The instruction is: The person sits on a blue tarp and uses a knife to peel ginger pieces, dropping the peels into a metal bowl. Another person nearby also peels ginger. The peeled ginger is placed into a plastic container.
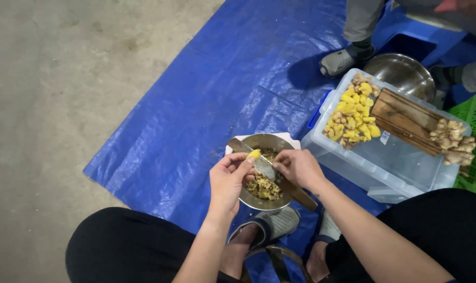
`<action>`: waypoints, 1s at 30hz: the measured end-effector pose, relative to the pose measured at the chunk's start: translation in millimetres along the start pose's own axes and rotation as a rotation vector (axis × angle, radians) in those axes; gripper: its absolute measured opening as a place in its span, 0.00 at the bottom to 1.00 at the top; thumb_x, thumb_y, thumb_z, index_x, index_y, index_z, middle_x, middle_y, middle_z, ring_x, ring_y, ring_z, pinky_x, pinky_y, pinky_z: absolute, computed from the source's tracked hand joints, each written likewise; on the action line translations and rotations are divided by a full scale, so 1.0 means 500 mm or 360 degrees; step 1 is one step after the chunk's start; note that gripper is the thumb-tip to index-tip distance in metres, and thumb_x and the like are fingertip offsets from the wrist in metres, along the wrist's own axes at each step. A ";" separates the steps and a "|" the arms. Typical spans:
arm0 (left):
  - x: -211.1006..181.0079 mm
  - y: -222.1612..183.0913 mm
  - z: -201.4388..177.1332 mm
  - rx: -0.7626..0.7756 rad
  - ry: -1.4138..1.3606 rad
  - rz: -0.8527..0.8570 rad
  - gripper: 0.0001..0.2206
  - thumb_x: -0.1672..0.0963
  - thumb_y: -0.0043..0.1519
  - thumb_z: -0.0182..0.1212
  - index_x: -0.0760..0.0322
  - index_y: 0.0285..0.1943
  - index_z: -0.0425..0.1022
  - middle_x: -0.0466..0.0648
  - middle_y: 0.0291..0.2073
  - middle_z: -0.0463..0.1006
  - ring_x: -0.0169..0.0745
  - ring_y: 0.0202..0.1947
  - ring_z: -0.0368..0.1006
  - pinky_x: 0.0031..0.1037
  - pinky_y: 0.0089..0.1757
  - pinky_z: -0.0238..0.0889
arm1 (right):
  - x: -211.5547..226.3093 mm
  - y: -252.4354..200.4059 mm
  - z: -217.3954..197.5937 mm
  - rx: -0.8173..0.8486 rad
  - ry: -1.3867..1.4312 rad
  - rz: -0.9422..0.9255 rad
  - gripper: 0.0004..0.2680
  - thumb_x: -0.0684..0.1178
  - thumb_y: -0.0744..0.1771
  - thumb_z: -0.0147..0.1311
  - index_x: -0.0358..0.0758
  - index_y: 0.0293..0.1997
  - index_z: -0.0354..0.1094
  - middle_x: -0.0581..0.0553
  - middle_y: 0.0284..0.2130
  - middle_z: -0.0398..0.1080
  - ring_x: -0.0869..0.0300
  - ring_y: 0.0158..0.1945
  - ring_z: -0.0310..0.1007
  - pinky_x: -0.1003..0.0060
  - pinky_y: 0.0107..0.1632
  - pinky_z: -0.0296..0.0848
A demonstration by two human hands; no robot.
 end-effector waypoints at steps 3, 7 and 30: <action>-0.007 -0.001 0.000 -0.0012 0.0008 0.0016 0.12 0.62 0.55 0.74 0.74 0.46 0.80 0.54 0.28 0.81 0.40 0.26 0.80 0.22 0.30 0.77 | -0.018 0.008 0.001 0.0093 -0.0002 0.0066 0.10 0.47 0.66 0.59 0.53 0.51 0.79 0.47 0.40 0.82 0.49 0.46 0.81 0.56 0.49 0.80; -0.016 -0.003 -0.001 -0.0039 0.0039 0.0019 0.12 0.61 0.56 0.74 0.74 0.46 0.81 0.53 0.29 0.81 0.38 0.27 0.79 0.21 0.30 0.77 | 0.063 -0.048 -0.068 0.0219 -0.0071 0.0050 0.13 0.48 0.67 0.52 0.55 0.57 0.75 0.46 0.41 0.82 0.45 0.47 0.81 0.51 0.48 0.79; -0.052 -0.011 0.011 -0.0074 -0.0005 0.0164 0.10 0.61 0.56 0.73 0.72 0.45 0.81 0.54 0.29 0.81 0.35 0.26 0.78 0.19 0.29 0.76 | 0.071 -0.058 0.007 0.0075 0.0000 -0.0482 0.08 0.51 0.61 0.65 0.58 0.42 0.81 0.59 0.29 0.82 0.61 0.38 0.80 0.64 0.45 0.75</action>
Point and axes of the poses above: each hand's wrist, its own y-axis towards the middle knuckle, its own z-axis out of the palm, x = y × z, the point moved 8 cm from there along y, towards the middle knuckle
